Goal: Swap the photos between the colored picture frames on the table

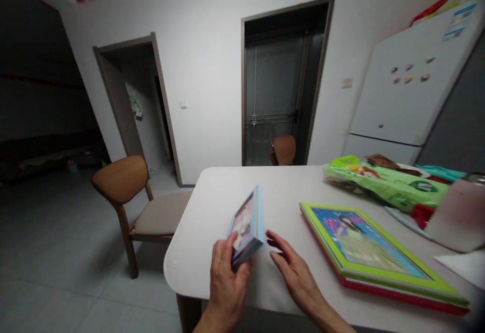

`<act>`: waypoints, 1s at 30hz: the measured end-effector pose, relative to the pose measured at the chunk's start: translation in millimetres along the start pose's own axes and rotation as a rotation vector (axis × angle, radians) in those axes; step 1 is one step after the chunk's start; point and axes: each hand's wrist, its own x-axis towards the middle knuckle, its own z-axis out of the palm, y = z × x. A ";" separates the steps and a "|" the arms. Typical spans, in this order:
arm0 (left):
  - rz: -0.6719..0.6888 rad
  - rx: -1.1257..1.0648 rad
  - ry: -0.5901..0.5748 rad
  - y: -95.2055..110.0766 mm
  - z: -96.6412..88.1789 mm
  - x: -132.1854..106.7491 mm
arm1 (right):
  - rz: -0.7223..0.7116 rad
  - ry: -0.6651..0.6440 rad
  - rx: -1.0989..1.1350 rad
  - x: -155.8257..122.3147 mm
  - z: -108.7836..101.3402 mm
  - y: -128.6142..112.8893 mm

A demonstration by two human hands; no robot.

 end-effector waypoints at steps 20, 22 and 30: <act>-0.444 0.033 0.010 -60.2 -20.0 -9.8 | -0.339 -0.610 -0.551 9.0 3.3 -4.7; -0.396 0.178 -0.057 -58.2 -21.6 -11.5 | -0.322 -0.640 -0.553 10.9 -4.6 -5.9; -0.223 0.466 -0.207 -48.3 -20.8 -15.0 | -0.295 -0.618 -0.528 15.2 -13.8 0.0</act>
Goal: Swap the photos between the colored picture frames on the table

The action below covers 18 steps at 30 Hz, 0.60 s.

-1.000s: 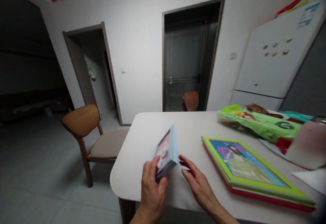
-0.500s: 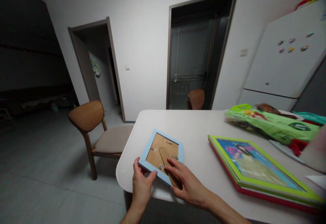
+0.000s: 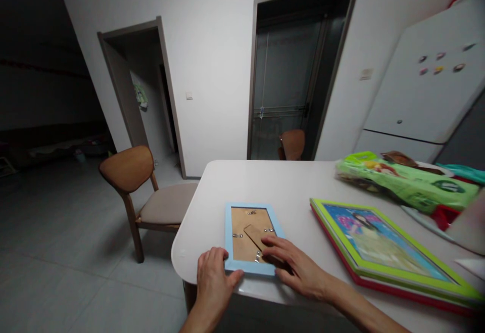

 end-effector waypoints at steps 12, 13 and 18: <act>0.320 -0.161 -0.218 1.9 13.2 19.7 | -0.020 -0.049 -0.026 37.9 8.9 -3.7; 0.315 -0.163 -0.219 1.8 13.0 19.4 | -0.020 -0.036 -0.039 39.7 11.7 -2.8; 0.312 -0.173 -0.208 1.0 13.1 17.6 | -0.002 0.057 -0.097 44.7 20.2 -3.0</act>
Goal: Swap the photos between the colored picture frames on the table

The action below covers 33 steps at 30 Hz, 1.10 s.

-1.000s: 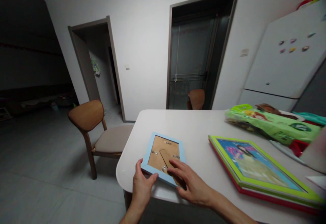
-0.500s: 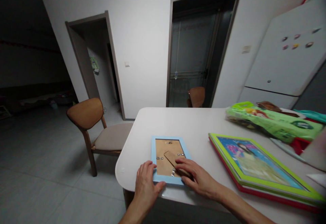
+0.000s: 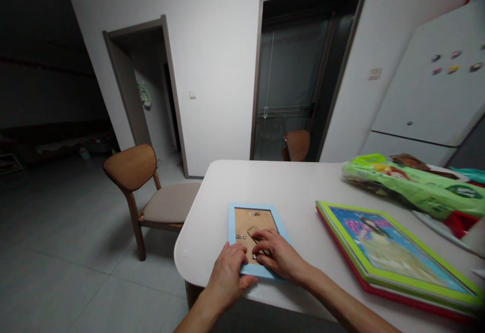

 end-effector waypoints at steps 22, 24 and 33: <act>-0.004 0.035 0.014 4.6 -2.3 1.5 | 0.279 0.192 -0.243 48.8 35.2 -12.0; -0.006 0.041 0.014 5.5 -3.5 0.8 | 0.303 0.205 -0.256 51.0 38.0 -13.6; -0.013 0.028 0.013 0.6 -1.6 -1.1 | 0.288 0.153 -0.241 36.2 2.6 16.3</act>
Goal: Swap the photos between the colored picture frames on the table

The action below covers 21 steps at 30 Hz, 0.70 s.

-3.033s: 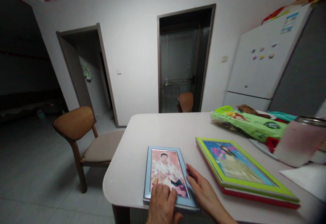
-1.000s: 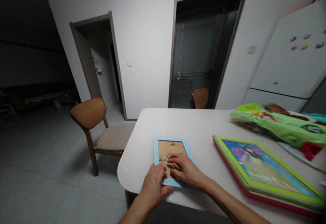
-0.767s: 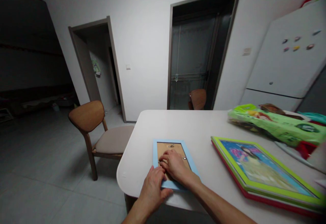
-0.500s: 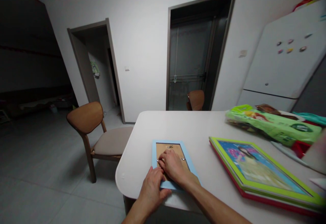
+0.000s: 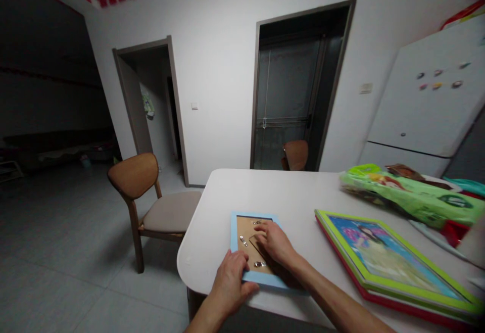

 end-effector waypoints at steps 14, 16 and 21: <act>-0.007 -0.041 0.005 0.9 0.3 0.5 | 0.065 -0.016 -0.131 -2.4 -5.2 33.8; -0.012 -0.053 0.008 0.3 1.4 0.3 | 0.063 -0.015 -0.132 2.6 -2.0 30.1; -0.011 -0.083 0.008 1.1 1.2 1.0 | 0.062 -0.027 -0.117 5.1 -3.6 21.5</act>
